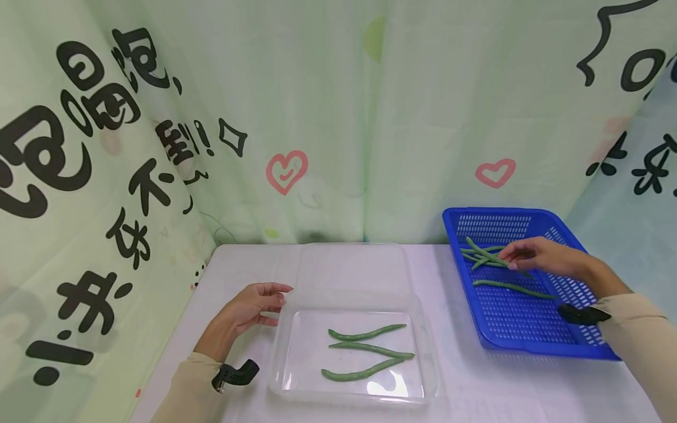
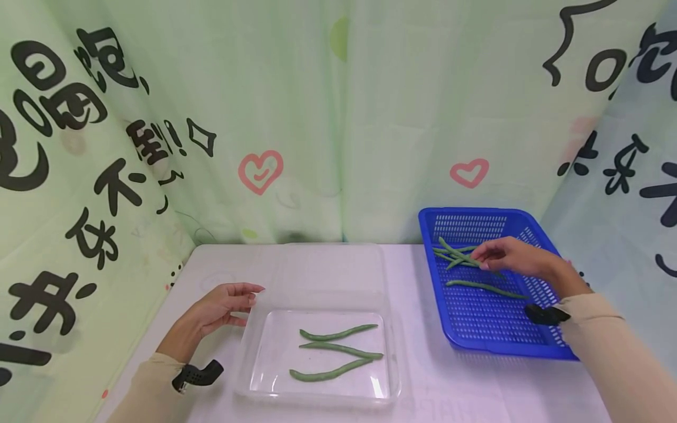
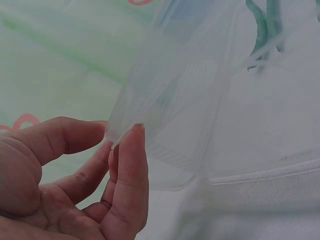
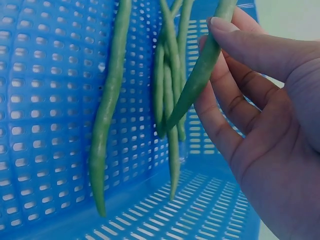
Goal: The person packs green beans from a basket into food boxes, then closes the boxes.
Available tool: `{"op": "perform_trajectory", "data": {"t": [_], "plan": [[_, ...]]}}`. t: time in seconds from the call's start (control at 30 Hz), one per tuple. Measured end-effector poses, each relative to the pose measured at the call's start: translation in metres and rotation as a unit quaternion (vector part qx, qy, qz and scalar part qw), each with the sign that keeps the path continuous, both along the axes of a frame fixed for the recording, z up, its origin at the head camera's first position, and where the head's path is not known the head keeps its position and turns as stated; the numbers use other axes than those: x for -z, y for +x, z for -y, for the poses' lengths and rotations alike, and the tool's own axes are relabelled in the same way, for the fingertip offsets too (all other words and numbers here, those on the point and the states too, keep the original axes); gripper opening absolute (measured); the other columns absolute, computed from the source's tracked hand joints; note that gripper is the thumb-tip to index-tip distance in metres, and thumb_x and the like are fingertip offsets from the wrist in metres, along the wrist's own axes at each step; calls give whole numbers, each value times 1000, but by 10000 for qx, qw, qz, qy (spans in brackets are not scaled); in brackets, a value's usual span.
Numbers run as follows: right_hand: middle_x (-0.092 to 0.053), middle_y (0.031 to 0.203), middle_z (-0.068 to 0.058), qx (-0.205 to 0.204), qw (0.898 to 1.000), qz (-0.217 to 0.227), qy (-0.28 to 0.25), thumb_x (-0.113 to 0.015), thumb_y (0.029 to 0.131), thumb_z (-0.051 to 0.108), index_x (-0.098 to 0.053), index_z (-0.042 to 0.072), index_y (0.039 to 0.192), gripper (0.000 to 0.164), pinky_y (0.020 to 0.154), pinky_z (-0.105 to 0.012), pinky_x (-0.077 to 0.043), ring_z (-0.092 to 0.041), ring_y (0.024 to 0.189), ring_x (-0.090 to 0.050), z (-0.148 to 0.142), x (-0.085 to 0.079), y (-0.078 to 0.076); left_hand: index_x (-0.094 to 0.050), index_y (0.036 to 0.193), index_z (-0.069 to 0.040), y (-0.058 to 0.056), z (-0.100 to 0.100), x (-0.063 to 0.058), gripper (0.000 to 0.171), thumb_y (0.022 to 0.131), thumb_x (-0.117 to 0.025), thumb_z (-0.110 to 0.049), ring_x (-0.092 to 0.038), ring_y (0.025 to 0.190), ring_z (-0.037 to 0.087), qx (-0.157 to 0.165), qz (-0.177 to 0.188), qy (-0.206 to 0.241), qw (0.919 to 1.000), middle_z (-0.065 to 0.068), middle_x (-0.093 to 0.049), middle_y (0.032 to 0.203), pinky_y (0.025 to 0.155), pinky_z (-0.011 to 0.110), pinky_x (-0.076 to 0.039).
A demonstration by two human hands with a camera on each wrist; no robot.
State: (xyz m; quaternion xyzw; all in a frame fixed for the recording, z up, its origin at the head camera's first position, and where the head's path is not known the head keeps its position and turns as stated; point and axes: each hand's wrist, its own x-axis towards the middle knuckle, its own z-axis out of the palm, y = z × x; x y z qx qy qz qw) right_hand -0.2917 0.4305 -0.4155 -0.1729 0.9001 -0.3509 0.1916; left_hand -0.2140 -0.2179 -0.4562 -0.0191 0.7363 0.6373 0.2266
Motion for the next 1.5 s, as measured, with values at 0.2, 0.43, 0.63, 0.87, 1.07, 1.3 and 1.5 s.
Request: {"op": "perform_trajectory", "data": {"t": [0.2, 0.43, 0.63, 0.87, 1.07, 1.3, 1.5], "plan": [[-68, 119, -18, -8, 10000, -90, -33, -68, 97, 16, -65, -1, 129, 36, 84, -20, -54, -17, 103, -67, -1, -5, 3, -55, 139, 6, 0, 0, -1, 41, 100, -60, -6, -59, 99, 26, 7, -1, 6, 10000, 7, -59, 111, 71, 32, -59], [-70, 113, -12, -219, 9989, -309, -283, -67, 98, 11, -65, -4, 127, 33, 83, -20, -55, -14, 99, -68, 3, -10, 9, -55, 139, 5, 1, 0, -2, 41, 100, -60, -6, -59, 100, 27, 22, 7, 1, 10000, 10, -59, 114, 72, 32, -59], [-71, 111, -2, -402, 9968, -484, -501, -65, 99, 10, -63, -4, 127, 31, 83, -23, -57, -11, 98, -67, 14, -19, 13, -53, 140, 7, 0, 1, -1, 42, 100, -60, -7, -59, 98, 26, 86, 5, 54, 9999, 5, -59, 108, 72, 31, -59], [-71, 112, -2, -468, 9945, -726, -600, -67, 98, 10, -65, -1, 126, 30, 82, -24, -58, -14, 100, -68, 29, -28, 19, -53, 140, 7, -1, 1, 1, 42, 101, -59, -6, -58, 97, 25, 124, 1, 75, 9999, 4, -58, 107, 72, 31, -59], [-71, 111, -3, -674, 9912, -915, -681, -68, 97, 9, -67, 1, 123, 27, 82, -23, -57, -13, 100, -67, 43, -36, 20, -54, 139, 6, -1, 0, 0, 41, 100, -60, -7, -58, 97, 25, 74, 7, 40, 10000, 6, -58, 111, 72, 32, -59], [-71, 110, -5, -1019, 9860, -905, -966, -66, 97, 5, -67, 1, 122, 25, 83, -24, -57, -16, 98, -67, 62, -41, 21, -55, 139, 5, -1, -1, -1, 40, 101, -60, -8, -59, 99, 26, 36, -20, -51, 10000, 13, -58, 120, 73, 33, -60], [-67, 108, -20, -1453, 9783, -640, -1334, -66, 96, 1, -66, -3, 120, 24, 81, -29, -59, -19, 94, -66, 79, -43, 21, -55, 139, 5, -1, -1, -1, 41, 101, -60, -8, -59, 100, 27, 61, -38, -27, 10000, 13, -58, 120, 73, 33, -59]]}}
